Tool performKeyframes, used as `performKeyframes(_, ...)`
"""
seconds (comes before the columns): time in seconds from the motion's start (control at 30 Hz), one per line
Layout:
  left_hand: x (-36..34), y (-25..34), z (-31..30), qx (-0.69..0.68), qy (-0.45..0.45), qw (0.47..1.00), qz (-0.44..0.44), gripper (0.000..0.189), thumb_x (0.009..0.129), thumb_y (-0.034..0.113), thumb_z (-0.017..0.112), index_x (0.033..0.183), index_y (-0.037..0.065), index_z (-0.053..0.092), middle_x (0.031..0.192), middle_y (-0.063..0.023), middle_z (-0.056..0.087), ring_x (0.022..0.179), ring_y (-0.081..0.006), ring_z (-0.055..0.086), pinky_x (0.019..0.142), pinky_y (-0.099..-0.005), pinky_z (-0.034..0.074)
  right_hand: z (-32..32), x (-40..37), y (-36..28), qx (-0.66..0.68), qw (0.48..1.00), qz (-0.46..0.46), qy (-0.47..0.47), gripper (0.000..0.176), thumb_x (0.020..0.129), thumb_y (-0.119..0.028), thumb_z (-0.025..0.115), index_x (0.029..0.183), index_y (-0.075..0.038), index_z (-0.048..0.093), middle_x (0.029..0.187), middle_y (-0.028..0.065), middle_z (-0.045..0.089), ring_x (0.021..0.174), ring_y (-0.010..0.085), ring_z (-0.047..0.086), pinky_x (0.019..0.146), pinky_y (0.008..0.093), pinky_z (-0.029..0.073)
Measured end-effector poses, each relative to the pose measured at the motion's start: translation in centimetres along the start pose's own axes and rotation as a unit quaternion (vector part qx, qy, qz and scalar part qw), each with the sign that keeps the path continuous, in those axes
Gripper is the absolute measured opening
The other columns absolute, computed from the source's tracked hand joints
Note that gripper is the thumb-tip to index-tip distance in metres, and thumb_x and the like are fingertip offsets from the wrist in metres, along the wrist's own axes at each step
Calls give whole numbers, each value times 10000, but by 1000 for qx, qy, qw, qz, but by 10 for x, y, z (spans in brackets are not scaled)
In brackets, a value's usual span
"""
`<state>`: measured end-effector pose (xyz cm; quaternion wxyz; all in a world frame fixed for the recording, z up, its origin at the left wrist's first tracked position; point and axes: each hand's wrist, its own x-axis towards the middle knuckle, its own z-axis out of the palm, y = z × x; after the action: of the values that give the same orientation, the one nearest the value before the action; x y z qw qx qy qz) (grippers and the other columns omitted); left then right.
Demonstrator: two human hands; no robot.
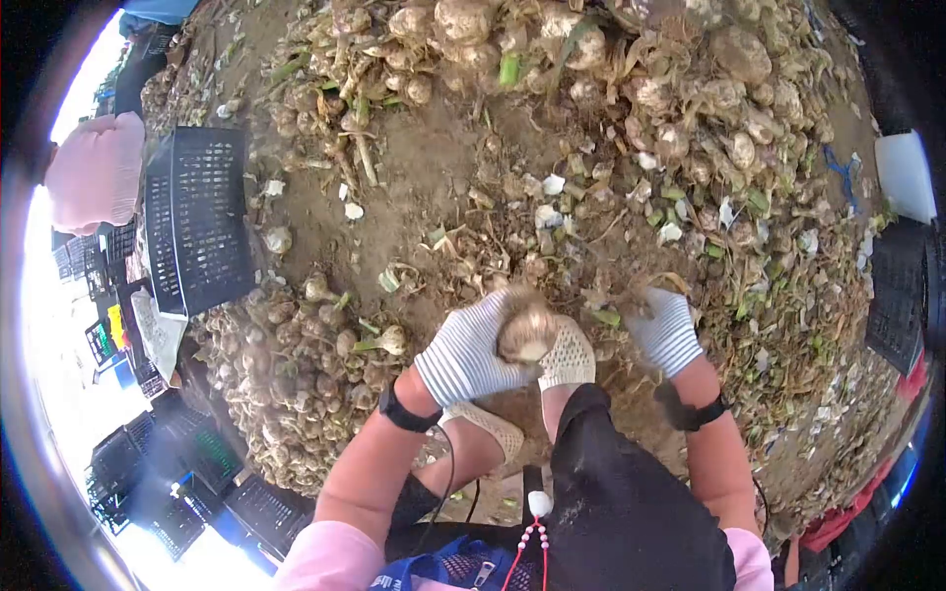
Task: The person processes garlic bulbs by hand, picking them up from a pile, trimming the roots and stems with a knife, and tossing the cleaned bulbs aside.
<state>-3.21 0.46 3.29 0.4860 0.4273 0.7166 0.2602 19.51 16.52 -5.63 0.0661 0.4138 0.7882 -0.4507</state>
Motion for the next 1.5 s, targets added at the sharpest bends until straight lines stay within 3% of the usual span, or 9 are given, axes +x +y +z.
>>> performKeyframes(0.13, 6, 6, -8, 390, -58, 900, 186, 504, 708, 170, 690, 1191, 144, 551, 1136, -99, 583, 853, -346, 598, 760, -375, 535, -10, 12, -43, 17, 998, -37, -40, 171, 785, -154, 604, 891, -38, 673, 797, 227, 635, 763, 373, 633, 685, 403, 510)
performKeyframes(0.4, 9, 7, -19, 435, -57, 836, 330, 332, 760, 153, 567, 1090, 176, 584, 1114, -37, 564, 832, -269, 580, 674, -361, 515, -13, 55, -93, 11, 978, -76, -193, 230, 808, -278, 595, 821, -54, 646, 799, 210, 636, 771, 387, 623, 721, 465, 513)
performKeyframes(0.53, -9, -2, -41, 442, -26, 843, 307, 355, 745, 173, 583, 1100, 177, 579, 1114, -26, 560, 861, -254, 551, 707, -359, 487, -9, 4, -11, 38, 997, -44, -50, 193, 777, -185, 650, 840, -4, 675, 722, 200, 644, 665, 348, 630, 610, 374, 500)
performKeyframes(0.67, -49, -35, -78, 489, -13, 872, 26, 250, 798, 134, 591, 1047, 154, 603, 1160, -67, 564, 940, -280, 569, 799, -377, 480, 2, -10, 10, 113, 993, 45, 2, 196, 758, -109, 677, 901, 25, 669, 713, 127, 660, 647, 125, 559, 612, 302, 468)
performKeyframes(0.87, -137, -67, -200, 428, -73, 647, -627, 704, 729, 345, 738, 1331, 128, 446, 1291, -92, 548, 1130, -271, 574, 890, -378, 493, 10, -2, -5, 132, 990, 4, -44, 181, 762, -85, 665, 902, 29, 674, 767, 113, 662, 650, 115, 528, 590, 291, 466)
performKeyframes(1.07, -11, -150, -208, 86, 438, 876, -184, 674, 768, 397, 701, 1292, 35, 479, 1155, -124, 610, 935, -214, 614, 803, -305, 484, 23, 31, -33, 115, 987, -65, -96, 182, 757, -68, 659, 923, 2, 688, 811, 140, 691, 705, 165, 641, 659, 275, 507)
performKeyframes(1.2, 127, -216, -257, -307, 409, 818, -262, 668, 792, 316, 669, 1286, -57, 417, 1075, -168, 630, 857, -255, 624, 797, -367, 494, 6, 22, -30, 67, 994, -8, -81, 185, 744, -100, 670, 904, -9, 692, 778, 160, 678, 649, 200, 629, 636, 283, 499)
performKeyframes(1.3, 182, -235, -234, -205, 437, 763, -429, 827, 727, 345, 729, 1321, -105, 371, 1115, -196, 614, 906, -271, 619, 832, -353, 484, 10, 3, 3, 51, 997, 23, -59, 199, 753, -141, 663, 909, -22, 696, 768, 160, 674, 641, 217, 630, 621, 300, 497)
performKeyframes(1.5, 84, -179, -108, -298, 362, 878, -93, 764, 696, 75, 743, 1351, 36, 353, 1093, -121, 610, 921, -177, 596, 814, -290, 514, 12, 20, -47, 52, 997, 3, -54, 209, 742, -209, 685, 862, -38, 675, 821, 200, 647, 771, 360, 634, 681, 370, 507)
